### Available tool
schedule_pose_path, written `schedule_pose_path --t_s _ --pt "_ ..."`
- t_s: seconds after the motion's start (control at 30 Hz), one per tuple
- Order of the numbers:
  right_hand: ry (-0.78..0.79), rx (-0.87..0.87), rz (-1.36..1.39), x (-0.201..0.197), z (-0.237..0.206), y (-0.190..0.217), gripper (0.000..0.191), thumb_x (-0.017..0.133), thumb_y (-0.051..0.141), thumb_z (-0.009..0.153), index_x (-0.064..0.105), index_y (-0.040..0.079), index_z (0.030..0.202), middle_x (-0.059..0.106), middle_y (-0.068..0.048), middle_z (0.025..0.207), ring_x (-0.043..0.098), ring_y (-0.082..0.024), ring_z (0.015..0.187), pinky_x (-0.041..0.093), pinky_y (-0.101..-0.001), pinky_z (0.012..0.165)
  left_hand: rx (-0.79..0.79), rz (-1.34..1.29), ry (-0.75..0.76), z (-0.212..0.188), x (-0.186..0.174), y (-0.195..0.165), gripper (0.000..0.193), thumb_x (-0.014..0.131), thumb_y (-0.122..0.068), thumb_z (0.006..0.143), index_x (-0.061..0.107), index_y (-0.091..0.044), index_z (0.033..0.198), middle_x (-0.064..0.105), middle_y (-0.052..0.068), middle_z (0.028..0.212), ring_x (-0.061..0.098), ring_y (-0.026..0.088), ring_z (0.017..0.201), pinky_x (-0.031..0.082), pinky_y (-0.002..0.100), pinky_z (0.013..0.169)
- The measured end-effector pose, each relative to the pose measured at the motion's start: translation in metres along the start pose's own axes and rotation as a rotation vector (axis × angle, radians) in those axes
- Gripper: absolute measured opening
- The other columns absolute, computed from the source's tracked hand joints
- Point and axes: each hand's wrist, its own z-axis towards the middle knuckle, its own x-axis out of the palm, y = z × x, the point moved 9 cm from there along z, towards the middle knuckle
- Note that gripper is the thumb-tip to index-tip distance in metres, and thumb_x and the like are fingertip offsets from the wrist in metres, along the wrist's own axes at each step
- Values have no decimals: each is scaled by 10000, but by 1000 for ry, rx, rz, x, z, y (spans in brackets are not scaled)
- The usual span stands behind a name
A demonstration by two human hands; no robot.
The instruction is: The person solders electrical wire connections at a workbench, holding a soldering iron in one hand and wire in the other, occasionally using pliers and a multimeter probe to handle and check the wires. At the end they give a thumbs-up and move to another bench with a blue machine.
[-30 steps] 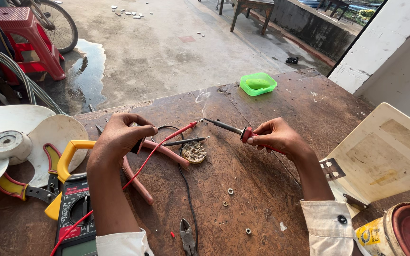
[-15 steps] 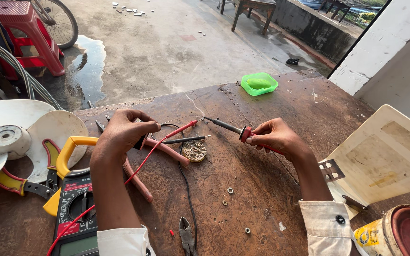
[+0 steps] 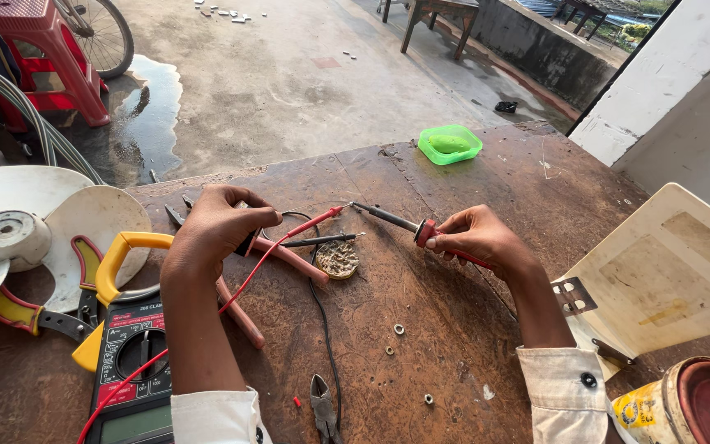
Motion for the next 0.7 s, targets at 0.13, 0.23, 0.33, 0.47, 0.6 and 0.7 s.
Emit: schedule_pose_path --t_s 0.13,0.23,0.33,0.47,0.6,0.7 --pt "-1 -32 -14 -1 -1 2 303 876 160 733 813 -23 966 756 -85 714 662 -120 571 504 -264 498 -2 -1 2 -1 0 0 259 829 -158 688 798 2 890 679 69 692 617 138 604 455 281 520" --pt "-2 0 0 -2 1 -2 296 872 158 738 814 -25 964 747 -89 703 646 -125 558 490 -272 485 11 -21 6 0 0 -1 264 832 -158 689 794 12 887 666 64 689 602 136 598 438 282 512" --pt "3 -7 5 -3 2 -4 291 870 159 744 812 -25 962 746 -84 704 646 -119 562 487 -267 487 18 -36 5 -1 -1 -1 267 833 -153 684 798 14 890 650 58 688 580 135 594 420 282 509" --pt "7 -4 13 -4 6 -10 294 879 155 741 809 -30 959 748 -83 713 647 -116 572 490 -261 499 12 -1 1 -2 -2 -3 272 830 -164 685 800 11 891 660 56 683 593 128 598 440 272 520" --pt "32 -55 61 -1 8 -8 302 895 138 725 815 -46 951 763 -72 746 644 -102 603 489 -243 534 21 -4 -12 -4 -5 -4 286 837 -166 675 793 8 898 671 48 689 607 126 601 451 275 520" --pt "34 -34 49 -2 7 -11 292 879 141 735 817 -38 958 762 -81 750 661 -116 617 519 -256 556 24 -25 -6 -3 -2 -5 279 836 -167 682 799 14 892 661 53 682 595 127 594 441 275 516"
